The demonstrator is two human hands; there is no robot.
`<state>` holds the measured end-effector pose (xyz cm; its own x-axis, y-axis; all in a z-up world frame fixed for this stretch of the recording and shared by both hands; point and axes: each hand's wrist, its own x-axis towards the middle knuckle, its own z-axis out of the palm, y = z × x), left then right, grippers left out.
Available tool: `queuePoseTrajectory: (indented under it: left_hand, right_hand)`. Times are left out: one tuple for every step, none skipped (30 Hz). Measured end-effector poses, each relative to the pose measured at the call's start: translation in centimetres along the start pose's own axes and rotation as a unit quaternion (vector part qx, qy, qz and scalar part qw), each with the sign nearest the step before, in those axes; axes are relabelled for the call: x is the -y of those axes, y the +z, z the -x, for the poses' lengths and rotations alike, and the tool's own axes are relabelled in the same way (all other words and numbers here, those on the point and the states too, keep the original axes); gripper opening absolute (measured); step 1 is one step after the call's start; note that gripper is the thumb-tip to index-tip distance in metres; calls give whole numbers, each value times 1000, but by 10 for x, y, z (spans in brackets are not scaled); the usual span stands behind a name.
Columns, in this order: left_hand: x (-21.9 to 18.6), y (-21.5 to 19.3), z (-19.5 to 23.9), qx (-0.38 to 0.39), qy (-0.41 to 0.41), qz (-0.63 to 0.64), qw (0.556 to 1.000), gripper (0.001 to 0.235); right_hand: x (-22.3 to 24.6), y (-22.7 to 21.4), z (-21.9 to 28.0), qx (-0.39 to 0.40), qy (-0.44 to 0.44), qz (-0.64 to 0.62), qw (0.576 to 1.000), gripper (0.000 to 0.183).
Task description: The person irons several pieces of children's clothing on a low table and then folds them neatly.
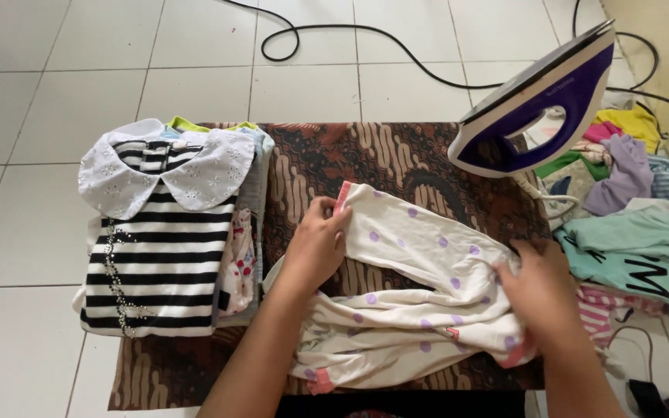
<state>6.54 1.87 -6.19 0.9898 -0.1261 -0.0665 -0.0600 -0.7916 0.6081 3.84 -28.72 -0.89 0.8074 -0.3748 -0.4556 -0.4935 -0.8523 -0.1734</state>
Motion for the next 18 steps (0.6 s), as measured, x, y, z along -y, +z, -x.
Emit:
queuePoseTrajectory:
  left_hand:
    - [-1,-3,0,15,-13,6,1000,43]
    - [-2,-6,1,32,-27,12,999,28]
    - [-2,-8,2,33,-28,12,999,28]
    - [-2,-9,3,35,-34,42,998,36]
    - [-3,-11,4,38,-40,71,996,44]
    - [4,-5,3,38,-39,72,996,44]
    - [10,0,2,-9,-8,77,997,46]
    - [16,6,1,-56,23,82,995,48]
    - [15,4,1,-56,23,83,995,48]
    - [13,2,0,-83,18,128,988,52]
    - [12,1,0,-110,13,173,979,55]
    - [11,-1,0,-110,13,174,978,55]
    - [10,-3,0,-113,1,172,979,62]
    - [9,-6,0,-116,-12,169,979,69]
    - [5,-7,1,-116,-12,170,978,69]
    - [2,-10,1,-94,-56,128,986,71]
    - [0,-12,2,-71,-100,85,989,74]
    - [0,-12,2,-74,-100,85,989,74]
  right_hand:
    - [-12,14,-13,-62,-41,33,997,44]
    - [-26,29,-26,-122,-80,66,987,35]
    - [-28,32,-28,-122,-80,67,987,35]
    - [-30,33,-31,-121,-97,38,987,31]
    - [-32,35,-33,-120,-113,9,986,28]
    - [-14,20,-17,-121,-113,10,986,28]
    - [3,4,0,-61,-30,-54,996,26]
    - [21,-11,17,1,52,-118,992,25]
    - [15,-10,12,0,52,-117,992,25]
    - [8,-9,7,-38,-15,-185,982,22]
    - [1,-7,3,-77,-82,-252,961,20]
    - [-1,-5,-4,-78,-82,-251,961,20]
    - [-4,-3,-10,-119,-116,-266,949,17]
    - [-6,-1,-15,-159,-150,-281,934,14]
    - [0,-2,-15,-160,-150,-280,935,14]
    - [8,-4,-16,-159,-122,-178,963,31]
    - [15,-6,-16,-157,-92,-74,980,49]
    - [16,-3,-12,-158,-95,-74,980,49]
